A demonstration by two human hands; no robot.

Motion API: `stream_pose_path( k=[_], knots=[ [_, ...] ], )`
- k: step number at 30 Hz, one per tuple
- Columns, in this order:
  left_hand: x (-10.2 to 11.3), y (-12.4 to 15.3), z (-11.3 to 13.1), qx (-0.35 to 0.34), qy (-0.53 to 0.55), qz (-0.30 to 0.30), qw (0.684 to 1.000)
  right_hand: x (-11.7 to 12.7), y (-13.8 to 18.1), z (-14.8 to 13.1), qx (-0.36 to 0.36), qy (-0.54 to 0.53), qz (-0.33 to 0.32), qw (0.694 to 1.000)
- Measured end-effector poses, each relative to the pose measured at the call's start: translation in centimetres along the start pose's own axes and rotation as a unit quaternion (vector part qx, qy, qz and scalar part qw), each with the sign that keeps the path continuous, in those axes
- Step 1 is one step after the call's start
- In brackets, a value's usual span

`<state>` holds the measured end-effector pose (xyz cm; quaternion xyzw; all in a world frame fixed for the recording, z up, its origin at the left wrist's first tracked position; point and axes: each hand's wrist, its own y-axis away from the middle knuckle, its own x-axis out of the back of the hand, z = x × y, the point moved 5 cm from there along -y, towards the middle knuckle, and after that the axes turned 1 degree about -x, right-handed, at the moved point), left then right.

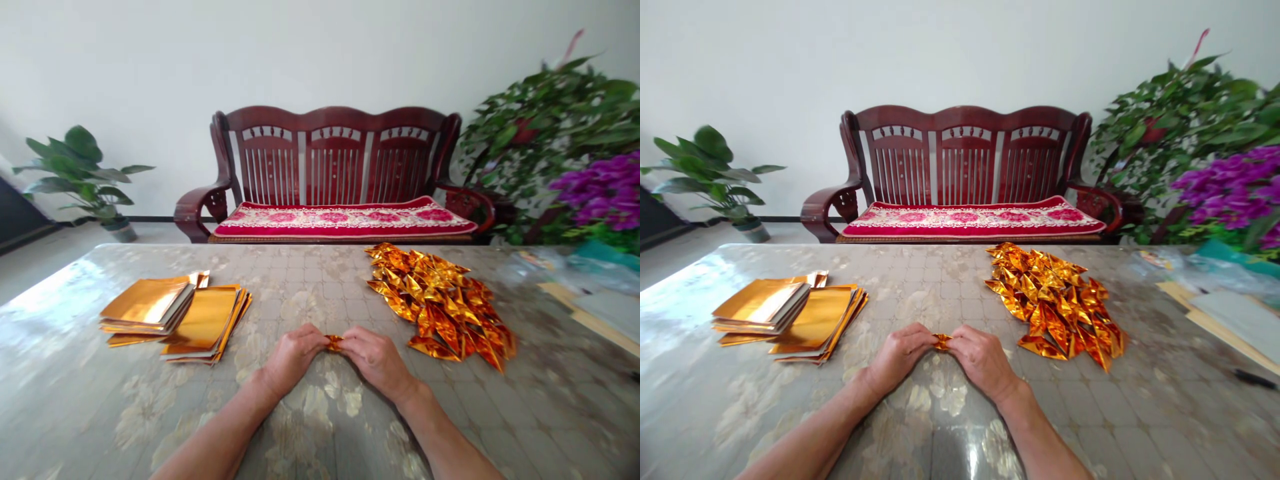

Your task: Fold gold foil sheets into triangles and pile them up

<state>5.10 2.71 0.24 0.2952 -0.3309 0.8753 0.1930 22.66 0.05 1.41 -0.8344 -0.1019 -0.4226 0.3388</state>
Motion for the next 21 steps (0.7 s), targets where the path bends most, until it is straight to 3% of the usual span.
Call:
stream_pose_path(
  k=[8, 21],
  knots=[
    [-0.07, 0.03, -0.04, -0.012, 0.013, 0.000, 1.000, -0.27, 0.06, 0.03, -0.004, -0.042, 0.054, 0.998],
    [0.05, -0.35, 0.46, -0.029, 0.034, -0.001, 0.999, -0.40, 0.06, -0.08, 0.012, -0.054, 0.067, 0.996]
  ],
)
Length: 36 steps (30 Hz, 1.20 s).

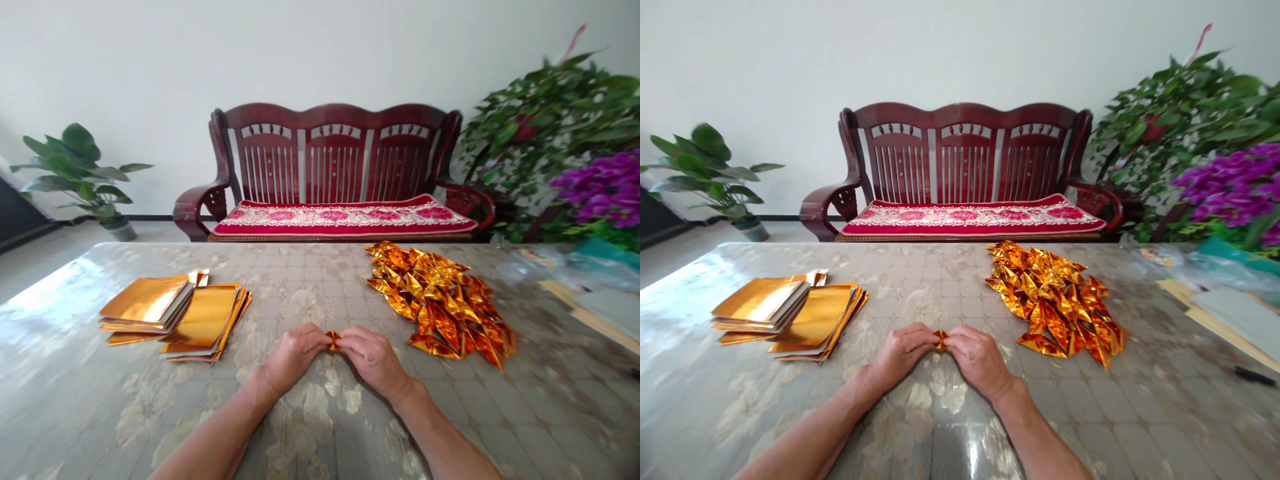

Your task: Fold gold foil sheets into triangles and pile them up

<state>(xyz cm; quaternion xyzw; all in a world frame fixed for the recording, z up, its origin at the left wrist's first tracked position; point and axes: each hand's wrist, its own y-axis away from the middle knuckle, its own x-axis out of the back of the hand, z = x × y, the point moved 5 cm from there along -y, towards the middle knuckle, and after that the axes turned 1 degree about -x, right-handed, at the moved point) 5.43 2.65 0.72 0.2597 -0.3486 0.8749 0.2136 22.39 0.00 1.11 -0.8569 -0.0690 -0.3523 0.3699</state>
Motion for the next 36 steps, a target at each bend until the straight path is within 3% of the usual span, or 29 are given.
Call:
stream_pose_path(
  k=[22, 36],
  knots=[
    [-0.30, 0.53, -0.06, 0.043, -0.042, 0.000, 0.998, 0.19, -0.25, -0.06, -0.046, -0.034, 0.001, 0.998],
    [-0.56, 0.51, -0.12, 0.048, -0.055, -0.011, 0.997, 0.58, -0.49, -0.67, -0.030, -0.012, 0.026, 0.999]
  ],
)
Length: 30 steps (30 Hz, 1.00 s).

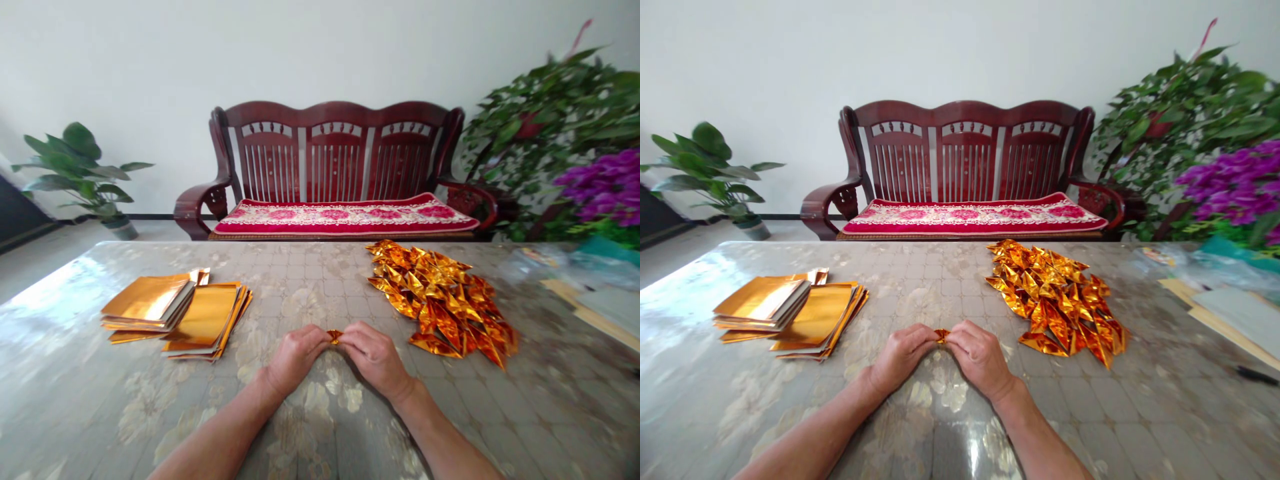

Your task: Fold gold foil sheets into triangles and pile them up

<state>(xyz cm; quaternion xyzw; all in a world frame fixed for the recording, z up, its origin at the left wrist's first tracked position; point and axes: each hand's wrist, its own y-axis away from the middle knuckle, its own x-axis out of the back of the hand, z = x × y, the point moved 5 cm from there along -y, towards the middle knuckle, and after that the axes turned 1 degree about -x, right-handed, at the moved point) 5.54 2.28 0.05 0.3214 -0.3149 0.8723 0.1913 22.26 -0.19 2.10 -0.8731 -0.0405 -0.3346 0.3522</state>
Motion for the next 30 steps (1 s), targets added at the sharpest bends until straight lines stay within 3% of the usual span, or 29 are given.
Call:
stream_pose_path(
  k=[30],
  knots=[
    [0.15, -0.32, 0.13, 0.071, 0.052, 0.057, 0.994, 0.03, 0.43, -0.30, 0.044, -0.001, 0.064, 0.997]
  ],
)
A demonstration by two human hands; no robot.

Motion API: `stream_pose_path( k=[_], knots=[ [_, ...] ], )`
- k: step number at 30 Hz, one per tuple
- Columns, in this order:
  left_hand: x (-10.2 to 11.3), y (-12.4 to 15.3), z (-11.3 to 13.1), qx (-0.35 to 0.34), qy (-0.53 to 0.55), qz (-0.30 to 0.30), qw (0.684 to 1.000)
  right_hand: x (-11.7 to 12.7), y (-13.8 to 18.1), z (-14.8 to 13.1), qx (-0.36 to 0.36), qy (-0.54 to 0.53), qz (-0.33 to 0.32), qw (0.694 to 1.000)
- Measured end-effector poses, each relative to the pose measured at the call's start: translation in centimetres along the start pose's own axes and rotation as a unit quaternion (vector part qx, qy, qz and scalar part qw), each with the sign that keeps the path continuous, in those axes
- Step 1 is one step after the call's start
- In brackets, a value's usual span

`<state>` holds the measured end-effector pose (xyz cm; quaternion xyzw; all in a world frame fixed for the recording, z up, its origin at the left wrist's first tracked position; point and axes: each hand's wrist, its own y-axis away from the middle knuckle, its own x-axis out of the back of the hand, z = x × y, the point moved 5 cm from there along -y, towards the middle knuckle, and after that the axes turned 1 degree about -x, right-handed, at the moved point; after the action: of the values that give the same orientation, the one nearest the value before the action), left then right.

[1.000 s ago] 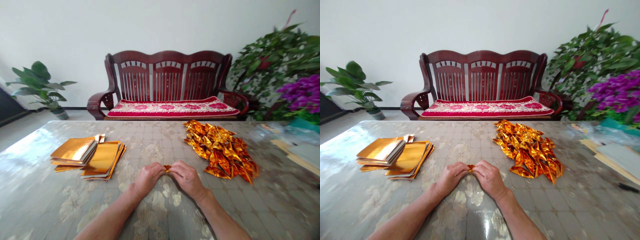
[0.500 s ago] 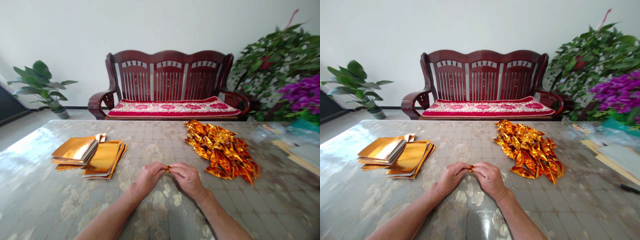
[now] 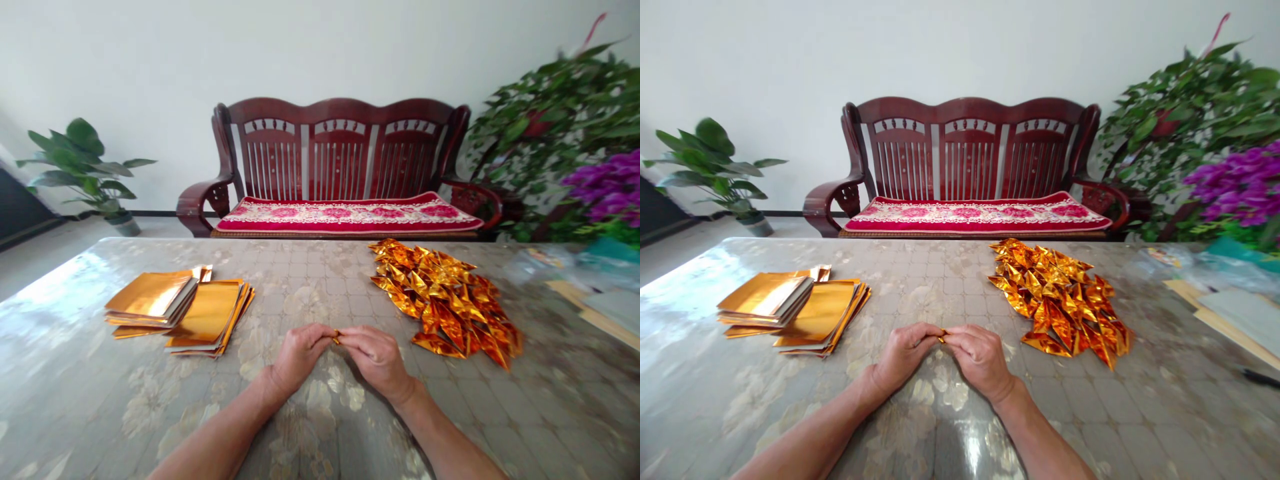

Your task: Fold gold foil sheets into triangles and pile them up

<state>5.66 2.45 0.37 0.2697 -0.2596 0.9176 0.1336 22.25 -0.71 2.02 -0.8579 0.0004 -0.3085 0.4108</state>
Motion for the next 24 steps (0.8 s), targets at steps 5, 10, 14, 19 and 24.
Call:
stream_pose_path(
  k=[5, 10, 14, 19, 24],
  knots=[
    [-0.1, -0.1, 0.1, -0.003, 0.010, 0.006, 1.000, -0.3, -0.3, 0.0, -0.026, 0.000, -0.008, 1.000],
    [0.0, 0.1, 0.1, -0.018, 0.018, -0.006, 1.000, -0.2, -0.7, -0.3, -0.056, -0.011, -0.005, 0.998],
    [0.0, 0.1, 0.2, -0.027, 0.002, -0.021, 0.999, 0.0, -0.8, -0.6, -0.056, -0.009, 0.004, 0.998],
    [-0.1, 0.1, 0.3, -0.019, -0.005, -0.037, 0.999, -0.1, -0.8, -0.7, -0.057, -0.001, -0.001, 0.998],
    [-0.1, 0.2, 0.3, -0.025, -0.030, -0.038, 0.999, -0.2, -1.0, -0.8, -0.053, 0.000, -0.020, 0.998]
  ],
)
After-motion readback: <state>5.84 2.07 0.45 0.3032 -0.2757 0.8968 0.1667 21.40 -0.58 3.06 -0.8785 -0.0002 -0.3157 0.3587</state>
